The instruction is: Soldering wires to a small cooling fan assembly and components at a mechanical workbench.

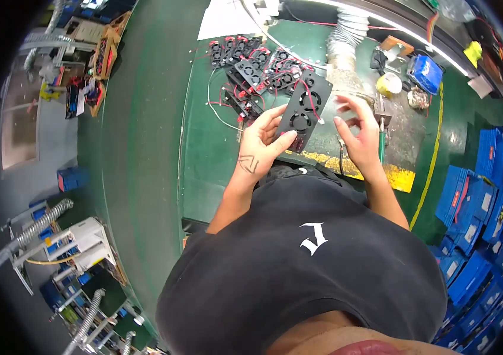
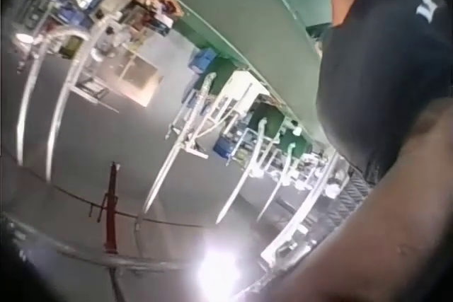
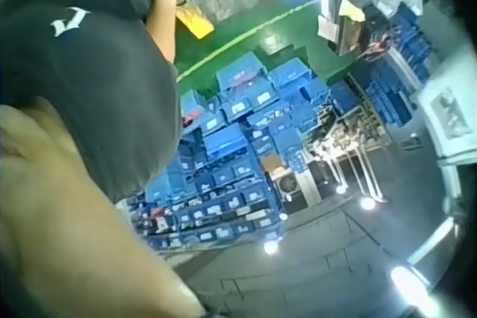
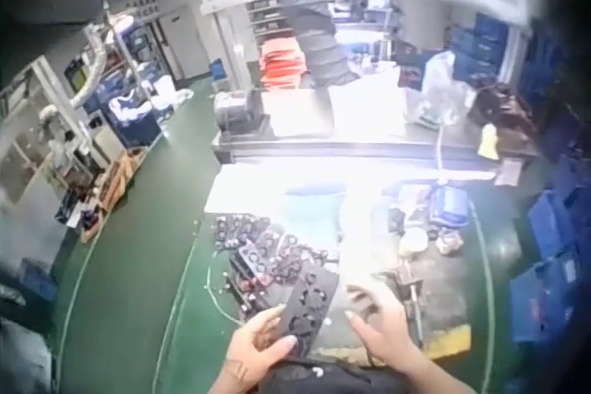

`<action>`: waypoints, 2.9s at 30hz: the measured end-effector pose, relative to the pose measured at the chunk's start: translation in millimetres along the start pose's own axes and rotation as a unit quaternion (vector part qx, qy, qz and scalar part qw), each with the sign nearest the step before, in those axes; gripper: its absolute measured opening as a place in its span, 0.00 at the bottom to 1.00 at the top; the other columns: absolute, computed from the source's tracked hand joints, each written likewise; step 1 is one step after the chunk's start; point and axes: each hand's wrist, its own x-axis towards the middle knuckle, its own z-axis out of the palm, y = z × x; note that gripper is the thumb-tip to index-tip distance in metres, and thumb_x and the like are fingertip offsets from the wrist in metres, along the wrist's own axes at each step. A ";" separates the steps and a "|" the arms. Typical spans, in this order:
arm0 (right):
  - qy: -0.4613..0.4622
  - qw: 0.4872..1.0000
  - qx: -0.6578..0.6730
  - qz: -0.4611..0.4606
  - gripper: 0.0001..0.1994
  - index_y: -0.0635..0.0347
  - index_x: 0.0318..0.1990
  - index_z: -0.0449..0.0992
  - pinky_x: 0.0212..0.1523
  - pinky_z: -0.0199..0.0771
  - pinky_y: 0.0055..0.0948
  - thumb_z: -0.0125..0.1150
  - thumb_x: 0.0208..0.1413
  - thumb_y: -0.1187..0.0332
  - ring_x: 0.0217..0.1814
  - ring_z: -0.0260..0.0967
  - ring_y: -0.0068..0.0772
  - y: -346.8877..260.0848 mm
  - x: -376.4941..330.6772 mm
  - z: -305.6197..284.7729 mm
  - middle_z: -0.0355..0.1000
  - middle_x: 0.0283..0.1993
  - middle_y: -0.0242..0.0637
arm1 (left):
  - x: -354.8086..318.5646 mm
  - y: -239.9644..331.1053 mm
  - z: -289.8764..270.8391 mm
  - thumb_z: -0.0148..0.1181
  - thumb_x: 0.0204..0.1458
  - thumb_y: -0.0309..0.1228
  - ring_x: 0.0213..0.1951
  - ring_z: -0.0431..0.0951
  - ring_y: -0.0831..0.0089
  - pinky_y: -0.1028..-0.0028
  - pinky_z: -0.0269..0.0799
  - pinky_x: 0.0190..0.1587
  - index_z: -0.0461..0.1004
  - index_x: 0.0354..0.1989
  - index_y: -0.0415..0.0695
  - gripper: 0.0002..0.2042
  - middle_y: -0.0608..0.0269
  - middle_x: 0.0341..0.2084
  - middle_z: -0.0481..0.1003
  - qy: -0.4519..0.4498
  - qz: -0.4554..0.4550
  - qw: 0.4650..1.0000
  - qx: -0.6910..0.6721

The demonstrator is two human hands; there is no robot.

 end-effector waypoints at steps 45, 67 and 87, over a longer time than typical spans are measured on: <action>-0.254 0.887 0.383 0.053 0.06 0.68 0.37 0.79 0.39 0.71 0.21 0.66 0.52 0.78 0.39 0.72 0.24 0.6 17.5 -51.3 0.75 0.40 0.39 | 3.7 15.4 31.7 0.63 0.36 0.12 0.37 0.71 0.72 0.73 0.66 0.43 0.66 0.32 0.47 0.18 0.54 0.41 0.79 -0.120 0.340 0.929 0.086; -0.128 0.767 0.541 0.320 0.16 0.59 0.35 0.72 0.23 0.51 0.18 0.58 0.65 0.54 0.20 0.53 0.13 48.0 -36.1 20.1 0.63 0.22 0.26 | 2.7 -24.8 27.2 0.67 0.46 0.19 0.39 0.69 0.81 0.80 0.71 0.42 0.66 0.56 0.39 0.27 0.61 0.47 0.70 -0.060 0.083 0.986 -0.129; -0.149 0.567 0.749 0.308 0.16 0.59 0.59 0.69 0.19 0.50 0.19 0.50 0.67 0.64 0.18 0.53 0.13 39.2 -22.8 34.1 0.67 0.25 0.25 | -8.1 -17.3 35.9 0.66 0.50 0.17 0.32 0.75 0.77 0.78 0.69 0.37 0.78 0.39 0.35 0.08 0.62 0.29 0.76 0.049 0.286 0.937 0.196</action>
